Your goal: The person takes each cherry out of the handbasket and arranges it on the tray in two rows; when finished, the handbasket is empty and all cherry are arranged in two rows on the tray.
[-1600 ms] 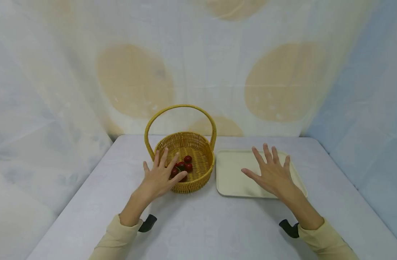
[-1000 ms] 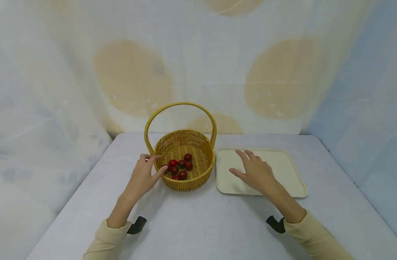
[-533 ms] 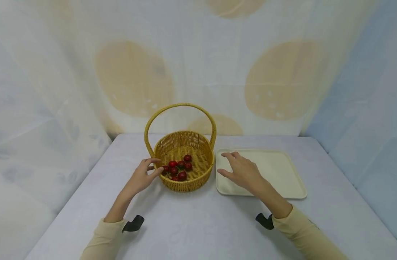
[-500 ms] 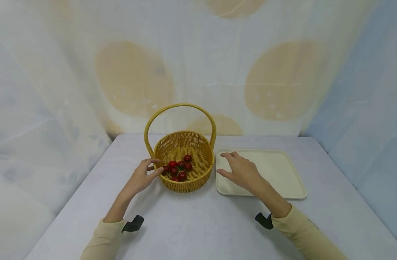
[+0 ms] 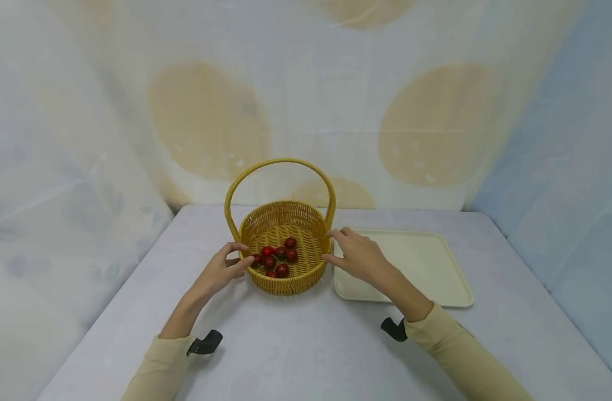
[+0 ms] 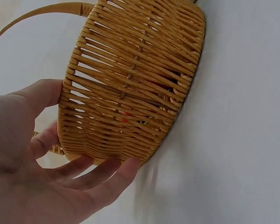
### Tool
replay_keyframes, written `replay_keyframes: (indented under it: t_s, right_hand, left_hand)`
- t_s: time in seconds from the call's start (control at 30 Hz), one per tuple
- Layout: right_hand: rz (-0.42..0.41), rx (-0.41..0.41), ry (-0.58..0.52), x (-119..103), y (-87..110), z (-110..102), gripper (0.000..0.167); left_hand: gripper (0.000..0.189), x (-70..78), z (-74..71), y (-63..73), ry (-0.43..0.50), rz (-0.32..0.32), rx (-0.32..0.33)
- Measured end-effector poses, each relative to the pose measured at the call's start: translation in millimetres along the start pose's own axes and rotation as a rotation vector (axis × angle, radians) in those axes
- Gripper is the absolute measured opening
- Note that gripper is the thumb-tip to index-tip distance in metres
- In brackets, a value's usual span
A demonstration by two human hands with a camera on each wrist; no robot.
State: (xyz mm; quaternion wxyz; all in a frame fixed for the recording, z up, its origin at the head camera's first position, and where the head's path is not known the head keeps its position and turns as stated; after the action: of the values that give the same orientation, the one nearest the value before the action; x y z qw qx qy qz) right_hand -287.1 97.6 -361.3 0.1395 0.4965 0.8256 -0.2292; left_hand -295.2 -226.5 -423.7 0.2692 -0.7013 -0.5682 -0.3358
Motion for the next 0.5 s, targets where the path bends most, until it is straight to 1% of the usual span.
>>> replay_keyframes:
  t_s: [0.2, 0.43, 0.5]
  right_hand:
    - [-0.050, -0.014, 0.003, -8, -12.5, 4, 0.047]
    - [-0.122, -0.043, -0.011, -20, -28.2, 11, 0.045]
    - [-0.123, -0.062, -0.022, -21, -32.9, 15, 0.043]
  left_hand:
    - [0.060, -0.6, 2.7, -1.3, 0.089, 0.003, -0.039]
    - [0.060, -1.8, 2.9, 0.4, 0.121, -0.008, -0.046]
    - [0.059, -2.3, 3.1, 0.9, 0.123, -0.008, -0.047]
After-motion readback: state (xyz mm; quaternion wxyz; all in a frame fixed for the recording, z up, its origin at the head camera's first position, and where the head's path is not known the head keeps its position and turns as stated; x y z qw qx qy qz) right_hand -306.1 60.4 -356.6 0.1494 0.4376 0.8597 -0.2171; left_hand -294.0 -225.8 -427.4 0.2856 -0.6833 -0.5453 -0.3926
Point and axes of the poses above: each hand's wrist, its own y-axis away from the middle knuckle, its own z-axis out of the palm, x = y × z, the point moved 3 cm from there along -y, towards the middle knuckle, and after that the axes turned 14 degrees about -y, right-handed, at the moved point
